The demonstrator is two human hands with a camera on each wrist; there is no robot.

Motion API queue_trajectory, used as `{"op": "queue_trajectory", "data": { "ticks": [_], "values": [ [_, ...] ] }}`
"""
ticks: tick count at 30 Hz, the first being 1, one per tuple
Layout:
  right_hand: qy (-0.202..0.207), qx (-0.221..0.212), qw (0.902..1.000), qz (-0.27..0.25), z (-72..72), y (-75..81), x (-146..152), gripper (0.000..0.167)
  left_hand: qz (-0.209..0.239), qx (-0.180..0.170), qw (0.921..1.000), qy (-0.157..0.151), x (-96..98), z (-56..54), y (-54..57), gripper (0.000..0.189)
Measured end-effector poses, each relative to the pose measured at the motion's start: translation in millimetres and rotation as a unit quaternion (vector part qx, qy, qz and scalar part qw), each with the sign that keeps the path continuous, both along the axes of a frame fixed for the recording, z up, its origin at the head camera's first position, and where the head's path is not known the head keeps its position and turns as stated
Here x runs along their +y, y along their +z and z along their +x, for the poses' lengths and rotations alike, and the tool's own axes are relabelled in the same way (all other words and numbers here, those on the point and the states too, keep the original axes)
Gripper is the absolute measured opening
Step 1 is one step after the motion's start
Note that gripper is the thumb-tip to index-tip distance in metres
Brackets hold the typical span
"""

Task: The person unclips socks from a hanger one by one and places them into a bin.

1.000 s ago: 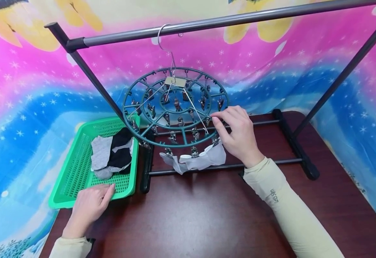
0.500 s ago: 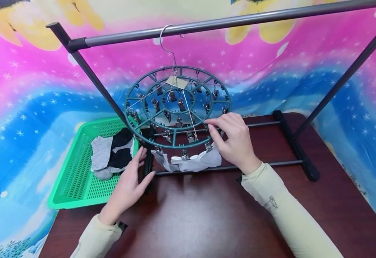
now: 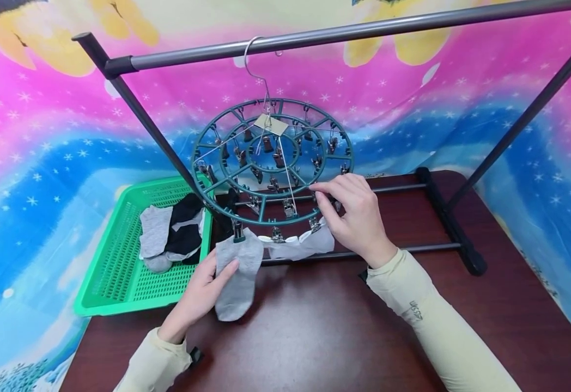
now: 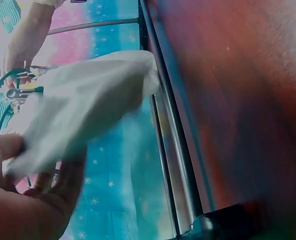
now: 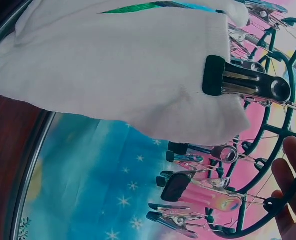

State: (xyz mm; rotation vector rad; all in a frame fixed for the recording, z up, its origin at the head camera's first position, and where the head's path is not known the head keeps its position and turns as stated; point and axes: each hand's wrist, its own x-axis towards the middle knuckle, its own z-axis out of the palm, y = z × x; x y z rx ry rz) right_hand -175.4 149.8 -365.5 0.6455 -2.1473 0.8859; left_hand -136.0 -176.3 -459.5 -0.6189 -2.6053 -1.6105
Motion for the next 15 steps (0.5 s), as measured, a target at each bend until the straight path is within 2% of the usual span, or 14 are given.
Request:
{"op": "queue_trajectory", "data": {
  "ticks": [3,6,8,10,11,13,15],
  "values": [
    [-0.008,-0.007,0.9999,-0.002,0.2,-1.2,0,0.02,0.02,-0.012,0.9993,0.03,-1.0,7.8,0.2,0.023],
    [-0.022,0.008,0.9996,-0.018,0.5,-2.5,-2,0.023,0.023,-0.004,0.9985,0.05,-3.0,14.4,-0.7,0.019],
    [-0.031,0.049,0.9968,-0.055,1.9,-3.0,-6,0.024,0.019,0.012,0.9983,0.054,-4.6,17.5,-1.1,0.017],
    [-0.025,0.114,0.9884,-0.097,5.5,-3.9,-15,0.027,0.016,0.028,0.9981,0.053,-6.3,20.0,-0.9,0.014],
    [-0.014,0.152,0.9822,-0.109,8.1,-4.4,-20,0.029,0.015,0.034,0.9981,0.05,-7.1,21.1,-0.6,0.013],
    [0.025,0.213,0.9718,-0.097,15.7,-6.3,-32,0.033,0.018,0.04,0.9983,0.04,-8.5,23.0,0.6,0.013],
    [0.085,0.231,0.9681,-0.045,23.9,-9.9,-45,0.035,0.023,0.044,0.9984,0.029,-9.7,24.3,1.8,0.013]
  ]
}}
